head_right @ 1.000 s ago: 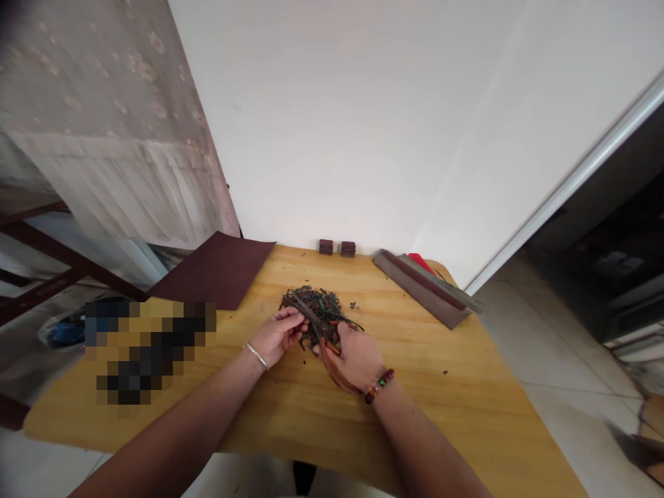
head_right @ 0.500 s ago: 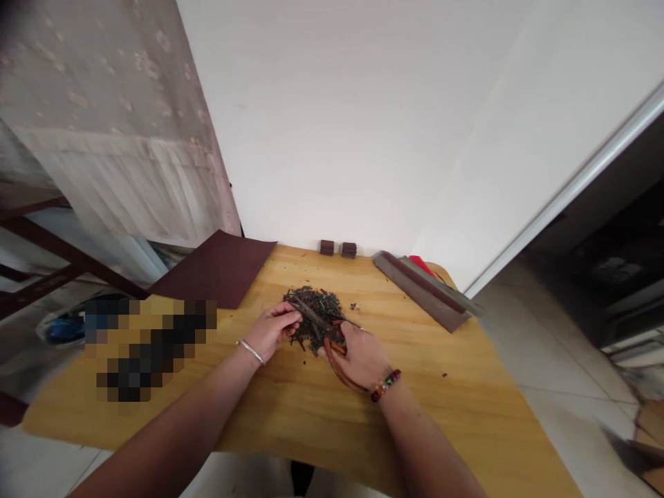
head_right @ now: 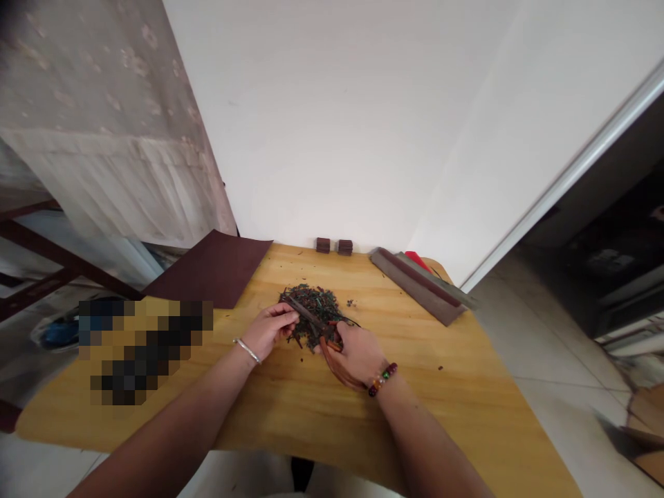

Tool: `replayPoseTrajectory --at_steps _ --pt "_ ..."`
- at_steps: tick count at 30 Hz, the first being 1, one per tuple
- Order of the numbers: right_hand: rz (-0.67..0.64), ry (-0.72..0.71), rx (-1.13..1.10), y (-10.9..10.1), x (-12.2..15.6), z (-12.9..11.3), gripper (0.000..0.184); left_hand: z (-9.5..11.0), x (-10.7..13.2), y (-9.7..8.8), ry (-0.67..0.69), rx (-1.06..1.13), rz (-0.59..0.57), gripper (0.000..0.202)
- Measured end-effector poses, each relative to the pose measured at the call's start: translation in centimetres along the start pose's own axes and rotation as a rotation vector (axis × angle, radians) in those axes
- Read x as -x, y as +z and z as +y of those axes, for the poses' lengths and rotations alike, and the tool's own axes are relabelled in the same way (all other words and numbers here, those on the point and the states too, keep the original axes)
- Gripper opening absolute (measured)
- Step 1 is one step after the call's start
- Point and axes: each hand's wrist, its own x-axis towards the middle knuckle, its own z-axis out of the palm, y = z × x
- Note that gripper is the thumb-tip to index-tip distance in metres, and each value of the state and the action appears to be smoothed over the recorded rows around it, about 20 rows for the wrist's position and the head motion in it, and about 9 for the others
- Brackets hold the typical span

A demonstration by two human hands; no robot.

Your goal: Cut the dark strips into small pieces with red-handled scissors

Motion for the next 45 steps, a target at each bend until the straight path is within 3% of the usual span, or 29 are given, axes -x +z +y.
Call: replayPoseTrajectory --at_steps 12,22,31,35,40,45 --pt "0.062 -0.115 -0.041 0.5 -0.1 1.2 0.037 -0.2 -0.5 -0.4 0.041 -0.006 -0.001 0.019" --pt "0.021 -0.106 -0.036 0.0 0.2 0.8 0.027 0.8 0.0 -0.3 0.077 -0.148 -0.038 0.008" --pt "0.008 -0.048 0.045 0.1 0.0 0.5 0.029 1.1 -0.1 -0.6 0.072 -0.207 -0.066 0.012" --pt "0.041 -0.065 0.057 0.3 -0.1 0.7 0.029 0.8 -0.3 -0.8 0.063 -0.148 -0.078 0.021" --pt "0.151 -0.149 -0.022 1.0 -0.3 0.9 0.034 0.0 -0.4 -0.5 0.015 0.076 0.016 0.03" --pt "0.132 -0.121 -0.021 1.3 -0.2 0.5 0.035 -0.2 -0.1 0.3 -0.033 0.157 0.018 0.032"
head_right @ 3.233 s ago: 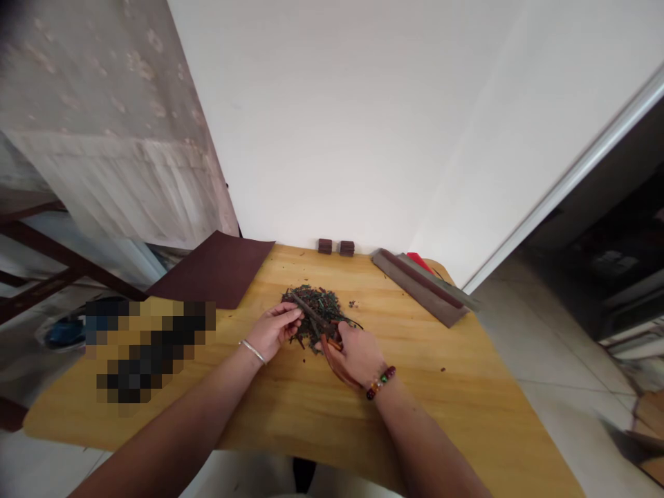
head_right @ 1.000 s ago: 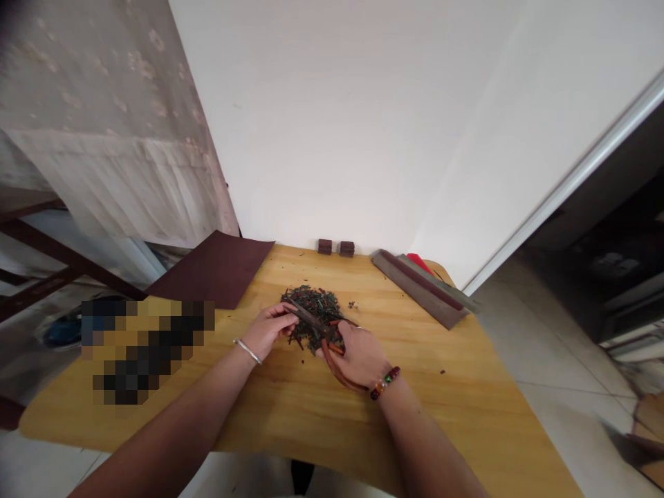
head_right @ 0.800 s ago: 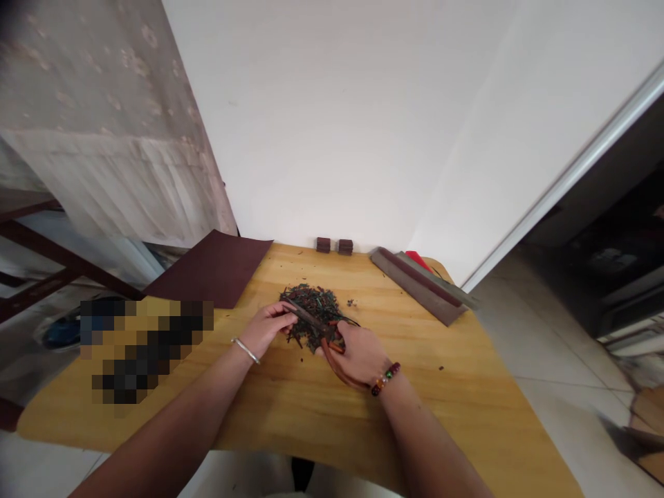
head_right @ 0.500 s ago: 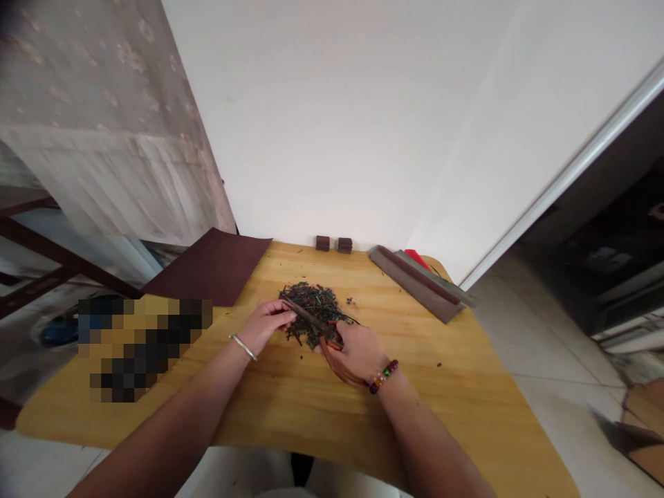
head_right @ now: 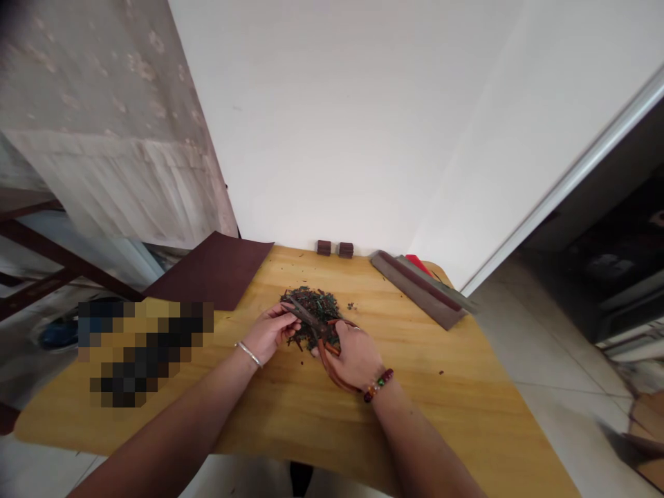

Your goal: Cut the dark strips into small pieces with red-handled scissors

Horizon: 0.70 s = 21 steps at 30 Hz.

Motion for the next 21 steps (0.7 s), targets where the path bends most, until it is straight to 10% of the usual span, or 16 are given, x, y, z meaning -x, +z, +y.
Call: replayPoseTrajectory --at_steps 21 --pt "-0.107 0.082 0.073 -0.16 -0.13 0.02 0.037 0.24 0.03 -0.14 -0.012 -0.061 -0.018 0.028"
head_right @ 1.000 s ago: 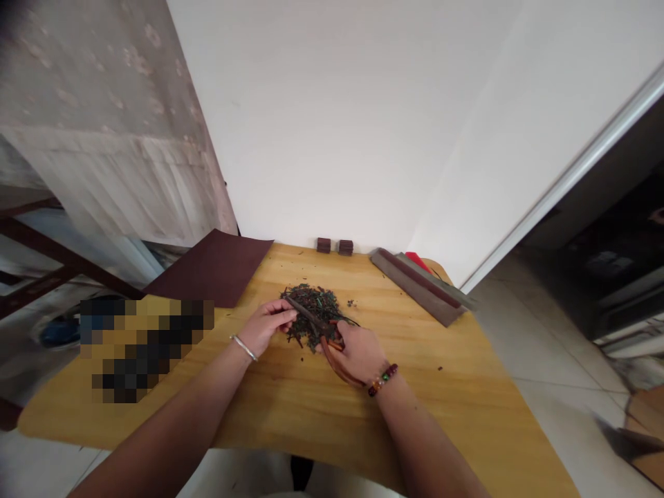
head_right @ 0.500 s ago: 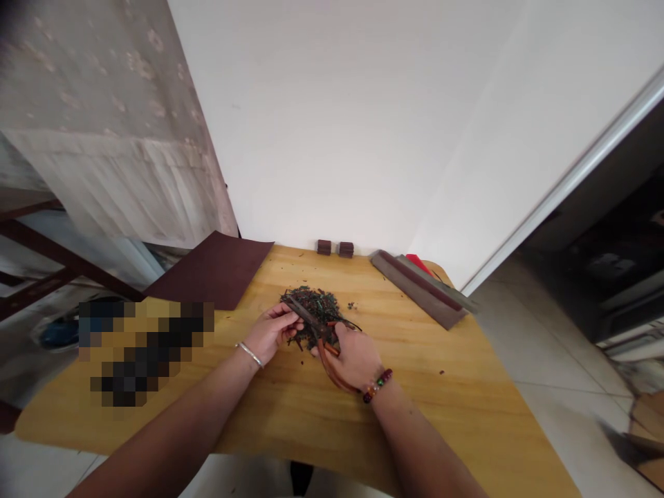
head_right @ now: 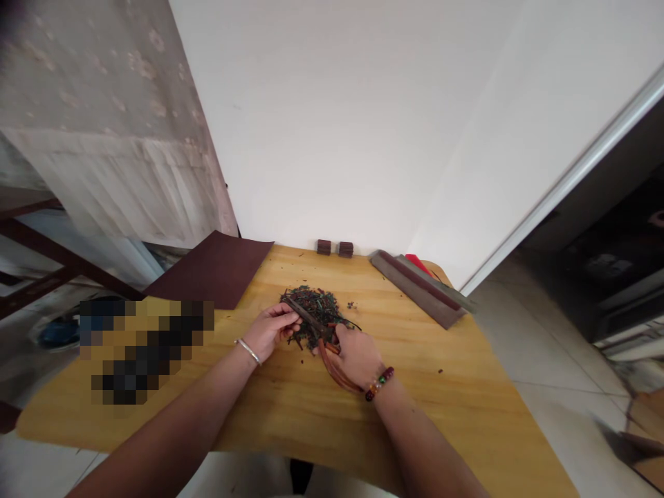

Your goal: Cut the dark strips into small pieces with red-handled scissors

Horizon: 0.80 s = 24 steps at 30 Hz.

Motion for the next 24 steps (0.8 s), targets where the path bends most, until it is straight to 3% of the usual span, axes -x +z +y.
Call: replayPoseTrajectory --at_steps 9,15,19,24 --pt "0.003 0.004 0.025 -0.3 0.0 0.3 0.032 0.1 -0.3 -0.5 0.013 -0.079 0.026 0.03" --pt "0.238 -0.052 -0.106 0.0 -0.3 1.3 0.036 0.2 -0.6 -0.6 0.041 -0.067 0.074 0.033" --pt "0.323 -0.056 -0.144 0.0 -0.4 1.3 0.032 0.1 -0.5 -0.5 0.077 -0.071 0.061 0.029" --pt "0.236 -0.068 -0.16 -0.2 0.2 0.0 0.035 0.3 -0.2 -0.4 0.143 -0.117 0.03 0.021"
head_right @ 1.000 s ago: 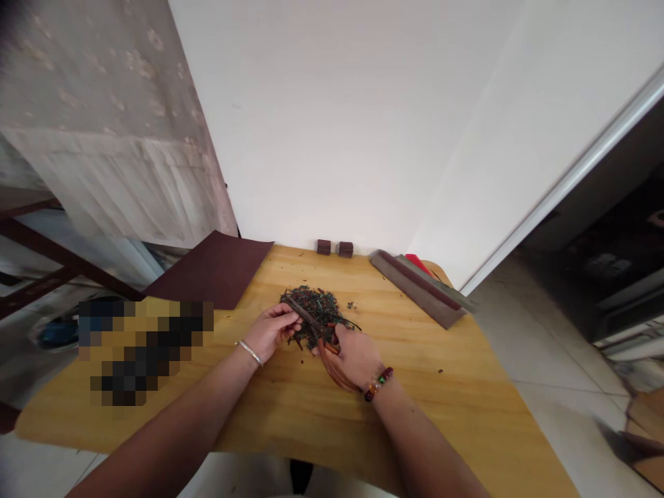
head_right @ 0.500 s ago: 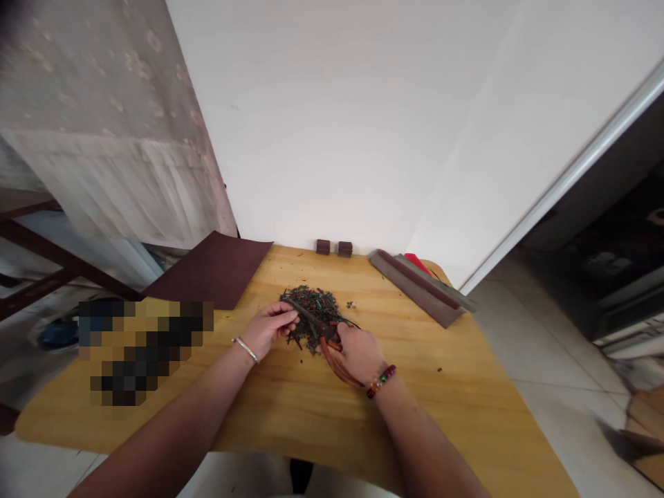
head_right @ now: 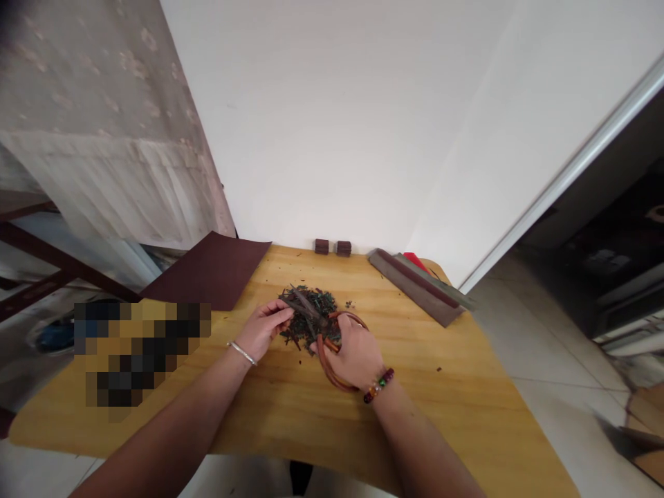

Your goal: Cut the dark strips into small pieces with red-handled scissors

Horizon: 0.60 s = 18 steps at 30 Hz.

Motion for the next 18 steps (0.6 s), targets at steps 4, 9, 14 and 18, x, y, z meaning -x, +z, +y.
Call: replayPoseTrajectory --at_steps 4,9,14,18 --pt "-0.115 0.013 0.003 0.1 0.3 -0.5 0.036 0.3 0.1 0.1 0.023 -0.035 -0.032 0.014" --pt "-0.167 0.009 0.011 -0.1 0.2 -0.5 0.033 0.9 0.4 0.4 -0.012 -0.167 -0.053 0.009" --pt "-0.187 -0.002 0.036 -0.4 0.2 -0.6 0.03 1.2 0.6 0.7 -0.013 -0.263 -0.121 0.006" --pt "-0.166 -0.019 0.047 -0.4 0.2 -0.5 0.032 0.9 0.4 0.5 -0.015 -0.235 -0.104 0.007"
